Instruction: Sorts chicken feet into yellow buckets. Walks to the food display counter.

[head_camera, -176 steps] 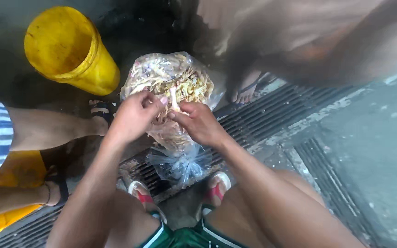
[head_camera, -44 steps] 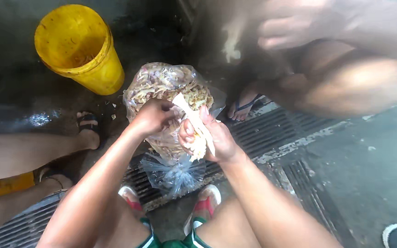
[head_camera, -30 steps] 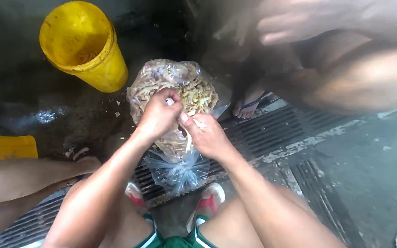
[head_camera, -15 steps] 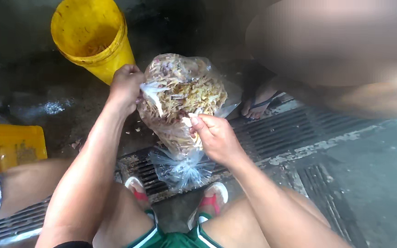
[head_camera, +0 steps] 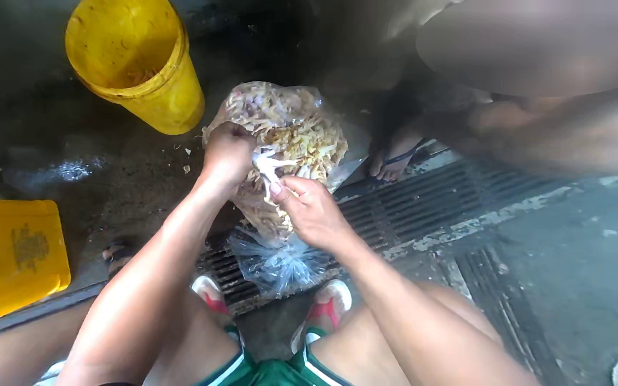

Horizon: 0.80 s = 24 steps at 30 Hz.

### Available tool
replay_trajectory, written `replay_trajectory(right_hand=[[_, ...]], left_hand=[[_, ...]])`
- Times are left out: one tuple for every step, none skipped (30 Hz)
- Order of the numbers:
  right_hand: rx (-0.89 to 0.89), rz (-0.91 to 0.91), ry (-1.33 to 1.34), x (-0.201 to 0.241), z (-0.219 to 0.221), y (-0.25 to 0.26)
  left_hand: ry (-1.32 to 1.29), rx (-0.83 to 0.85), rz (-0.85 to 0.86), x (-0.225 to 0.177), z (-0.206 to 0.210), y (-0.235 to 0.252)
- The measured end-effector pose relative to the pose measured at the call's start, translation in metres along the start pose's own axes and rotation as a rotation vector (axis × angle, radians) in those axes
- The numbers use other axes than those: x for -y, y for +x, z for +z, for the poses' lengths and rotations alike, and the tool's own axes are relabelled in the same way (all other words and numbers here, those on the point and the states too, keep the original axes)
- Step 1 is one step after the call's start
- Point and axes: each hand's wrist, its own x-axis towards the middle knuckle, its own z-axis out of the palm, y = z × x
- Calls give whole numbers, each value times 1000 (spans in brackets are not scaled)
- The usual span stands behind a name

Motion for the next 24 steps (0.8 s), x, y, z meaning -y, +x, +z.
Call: replay_trajectory(right_hand=[[18,-30,4,2,0,0],[32,-55,19,4,0,-1],[37,-75,40,6,0,-2],[32,-88,58,7,0,-2],[20,-97,72,7,0,-2],[5,-99,81,8,0,-3],[-7,-98,89,9,0,-4],[-14,-103,106,12,1,-7],[-5,-118,131,15,3,-14],[28,-138,155,20,5,-24],[71,-161,171,21,7,-32],[103,-159,174,17,9,-38],[114,-115,156,10,9,-39],[118,-49,135,3,7,-36],[117,15,114,-2,4,-30],[109,67,95,-3,0,-21],[85,104,83,-3,-3,-12],[44,125,65,-2,-5,-5],[-7,133,49,-2,-6,1],[-58,126,50,-2,-7,4],[-100,105,65,-4,-8,7],[-115,72,87,-6,-9,7],[-120,34,107,-7,-10,7],[-142,-5,136,-7,-9,7]], left_hand=[[13,-2,10,0,-2,2],[17,-4,21,1,-2,3],[14,-1,21,2,-2,4],[6,8,13,2,-1,5],[-4,13,5,3,1,6],[-12,12,-3,3,3,8],[-22,6,-8,3,3,10],[-22,-19,-11,5,1,15],[-30,-66,-13,8,-5,22],[-73,-129,-19,13,-17,32],[-166,-204,-37,16,-31,43],[-281,-266,-76,13,-44,50],[-377,-299,-118,8,-52,50],[-445,-287,-158,2,-53,46],[-495,-232,-208,-2,-49,39],[-536,-164,-250,-6,-41,33],[-574,-101,-283,-7,-32,28],[-610,-54,-309,-6,-23,23],[-643,-14,-331,-6,-15,18],[-668,18,-345,-7,-8,13],[-681,41,-354,-7,-2,7],[-682,58,-373,-8,4,0],[-670,72,-403,-7,9,-7],[-651,85,-430,-5,15,-13]])
